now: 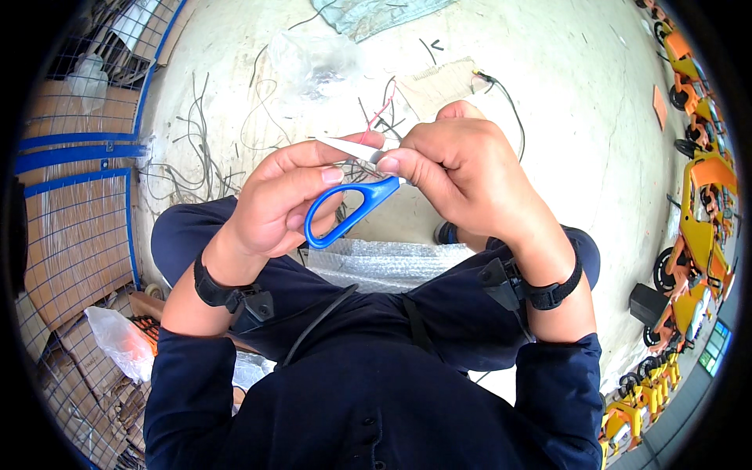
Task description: The person manipulates a small connector and multiple wires by hand, then uses blue scissors to strip insulation from the ends of the wires.
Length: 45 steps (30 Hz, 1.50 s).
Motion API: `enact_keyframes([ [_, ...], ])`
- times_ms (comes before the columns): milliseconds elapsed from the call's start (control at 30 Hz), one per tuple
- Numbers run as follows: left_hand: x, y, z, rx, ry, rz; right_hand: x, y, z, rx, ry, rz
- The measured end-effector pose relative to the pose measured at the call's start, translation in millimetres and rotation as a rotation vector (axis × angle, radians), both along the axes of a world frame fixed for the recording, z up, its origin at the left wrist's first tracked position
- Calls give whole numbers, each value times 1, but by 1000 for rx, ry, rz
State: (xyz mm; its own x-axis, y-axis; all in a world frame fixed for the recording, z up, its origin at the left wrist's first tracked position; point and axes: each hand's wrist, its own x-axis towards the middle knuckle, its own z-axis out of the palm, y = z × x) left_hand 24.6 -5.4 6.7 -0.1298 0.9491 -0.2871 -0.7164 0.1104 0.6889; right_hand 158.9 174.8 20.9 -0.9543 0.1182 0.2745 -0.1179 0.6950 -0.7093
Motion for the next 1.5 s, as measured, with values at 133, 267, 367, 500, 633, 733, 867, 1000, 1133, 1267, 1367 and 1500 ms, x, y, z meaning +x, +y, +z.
enact_keyframes([
  [133,1,-2,-3,41,6,9,-2,-2,1,11,24,-8],
  [267,-1,-2,-2,12,72,12,-5,-2,1,46,44,-8],
  [367,-1,-1,-3,11,117,22,-6,-1,0,68,51,-11],
  [500,-3,-1,-10,42,67,50,-6,0,-1,65,58,-37],
  [633,-2,-1,-8,-24,101,86,-6,3,-2,59,45,-42],
  [733,-3,-2,-5,-2,47,63,-4,5,-1,60,35,-3],
  [867,-5,-2,-8,90,52,30,-2,2,-1,35,34,61],
  [1000,0,-1,-9,37,89,35,-3,-2,0,42,49,63],
  [1133,1,-1,-9,8,126,27,-2,-3,0,60,40,43],
  [1267,-3,-2,-9,18,136,-9,-2,-3,-1,52,35,28],
  [1367,-2,-2,-13,-10,131,-4,-2,-1,-1,49,20,23],
  [1500,2,-1,-9,-5,95,36,-4,-3,-1,22,45,5],
])
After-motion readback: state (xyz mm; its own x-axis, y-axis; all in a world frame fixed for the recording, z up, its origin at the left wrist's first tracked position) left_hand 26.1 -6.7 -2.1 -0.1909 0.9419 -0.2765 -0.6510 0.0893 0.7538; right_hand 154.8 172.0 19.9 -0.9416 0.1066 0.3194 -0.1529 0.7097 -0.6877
